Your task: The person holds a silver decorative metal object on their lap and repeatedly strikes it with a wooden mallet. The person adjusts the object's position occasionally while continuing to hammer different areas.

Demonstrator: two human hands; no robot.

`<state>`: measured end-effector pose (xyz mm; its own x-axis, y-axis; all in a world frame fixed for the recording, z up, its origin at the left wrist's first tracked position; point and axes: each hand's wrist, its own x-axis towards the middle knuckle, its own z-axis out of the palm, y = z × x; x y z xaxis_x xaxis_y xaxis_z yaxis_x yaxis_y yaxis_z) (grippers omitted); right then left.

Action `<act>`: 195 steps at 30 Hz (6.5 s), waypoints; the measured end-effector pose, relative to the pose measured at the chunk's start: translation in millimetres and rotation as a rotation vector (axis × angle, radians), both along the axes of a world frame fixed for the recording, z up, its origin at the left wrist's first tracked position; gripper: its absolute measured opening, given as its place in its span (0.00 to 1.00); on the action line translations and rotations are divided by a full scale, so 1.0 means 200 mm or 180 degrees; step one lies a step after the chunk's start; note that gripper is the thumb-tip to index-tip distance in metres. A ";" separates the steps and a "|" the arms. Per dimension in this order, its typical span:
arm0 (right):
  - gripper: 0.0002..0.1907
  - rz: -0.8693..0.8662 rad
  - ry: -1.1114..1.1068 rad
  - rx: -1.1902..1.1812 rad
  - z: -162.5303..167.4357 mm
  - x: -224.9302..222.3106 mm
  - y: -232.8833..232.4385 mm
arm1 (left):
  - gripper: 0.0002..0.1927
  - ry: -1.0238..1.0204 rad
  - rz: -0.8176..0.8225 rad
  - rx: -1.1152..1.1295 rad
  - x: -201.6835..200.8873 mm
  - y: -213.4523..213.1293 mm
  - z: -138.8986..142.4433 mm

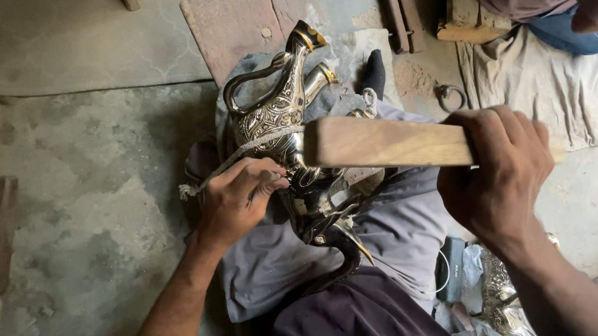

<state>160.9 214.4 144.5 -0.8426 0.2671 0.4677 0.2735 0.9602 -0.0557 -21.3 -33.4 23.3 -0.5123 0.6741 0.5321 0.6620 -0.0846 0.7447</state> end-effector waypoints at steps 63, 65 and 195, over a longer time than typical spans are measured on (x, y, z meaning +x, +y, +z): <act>0.12 0.0404 -0.0022 -0.0418 0.00 -0.13 0.01 | 0.22 0.0825 -0.0258 -0.0521 -0.09 0.00 -0.02; 0.12 0.0479 -0.0011 -0.0575 0.00 -0.11 0.02 | 0.17 0.0518 -0.0232 -0.0440 -0.09 0.00 -0.02; 0.06 0.0440 -0.0906 0.0412 0.18 -0.28 0.04 | 0.10 -0.0289 0.1191 -0.0312 0.17 0.15 0.06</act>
<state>105.4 221.9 181.2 -0.9682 0.0951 0.2313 0.1274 0.9835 0.1288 13.4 -4.1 35.0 -0.7742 0.4773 0.4158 0.5648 0.2244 0.7941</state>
